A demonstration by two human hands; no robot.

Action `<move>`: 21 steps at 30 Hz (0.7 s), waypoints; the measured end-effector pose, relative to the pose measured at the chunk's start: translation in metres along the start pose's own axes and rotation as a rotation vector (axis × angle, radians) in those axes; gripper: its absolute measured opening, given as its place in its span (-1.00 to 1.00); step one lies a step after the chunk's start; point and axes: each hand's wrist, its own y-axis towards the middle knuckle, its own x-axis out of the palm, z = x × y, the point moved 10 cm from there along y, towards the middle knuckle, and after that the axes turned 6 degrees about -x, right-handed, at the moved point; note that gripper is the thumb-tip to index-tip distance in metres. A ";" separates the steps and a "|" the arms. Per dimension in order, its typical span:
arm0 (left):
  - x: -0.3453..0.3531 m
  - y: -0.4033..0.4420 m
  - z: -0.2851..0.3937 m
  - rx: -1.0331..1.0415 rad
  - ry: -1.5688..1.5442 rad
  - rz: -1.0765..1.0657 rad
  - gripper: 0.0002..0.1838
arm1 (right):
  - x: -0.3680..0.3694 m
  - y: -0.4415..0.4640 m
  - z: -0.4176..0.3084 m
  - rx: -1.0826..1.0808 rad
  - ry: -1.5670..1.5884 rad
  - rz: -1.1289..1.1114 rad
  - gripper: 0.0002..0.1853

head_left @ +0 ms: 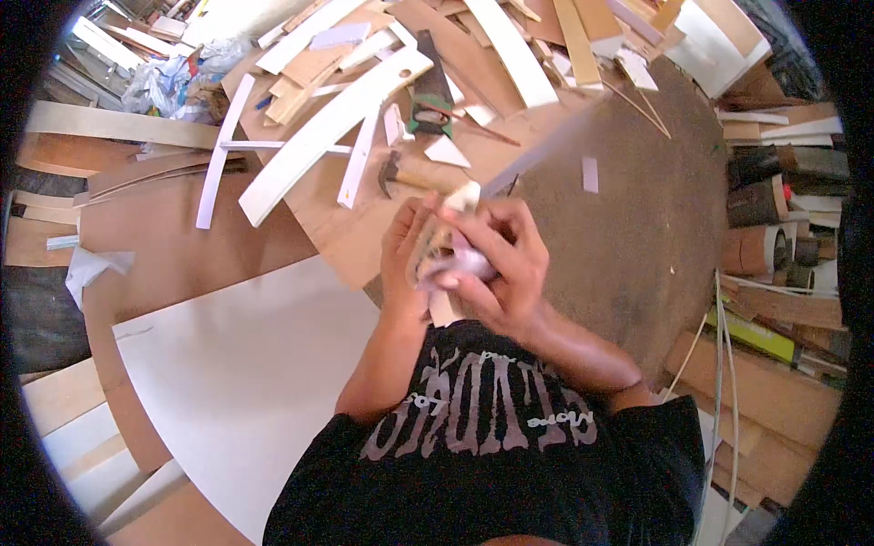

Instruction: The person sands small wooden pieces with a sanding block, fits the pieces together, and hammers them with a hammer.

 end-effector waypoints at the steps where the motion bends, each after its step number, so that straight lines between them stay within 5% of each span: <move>1: -0.003 0.014 -0.003 0.017 -0.097 -0.054 -0.76 | 0.007 0.007 0.009 0.040 0.029 -0.041 -0.45; 5: 0.002 0.048 0.016 0.038 -0.073 -0.061 -0.76 | 0.000 0.069 0.035 -0.117 -0.121 0.134 -0.41; 12: -0.008 0.098 0.035 0.086 -0.108 -0.009 -0.77 | 0.038 0.087 0.048 -0.192 -0.014 0.035 -0.50; 16: 0.001 0.120 0.033 0.119 -0.118 0.103 -0.82 | 0.033 0.119 0.106 0.115 0.150 0.086 -0.57; 18: -0.011 0.145 0.015 0.078 -0.289 -0.014 -0.80 | 0.051 0.113 0.086 -0.150 0.193 -0.109 -0.57; 21: 0.013 0.154 0.038 0.221 -0.076 0.124 -0.76 | 0.050 0.146 0.109 -0.179 0.240 -0.188 -0.55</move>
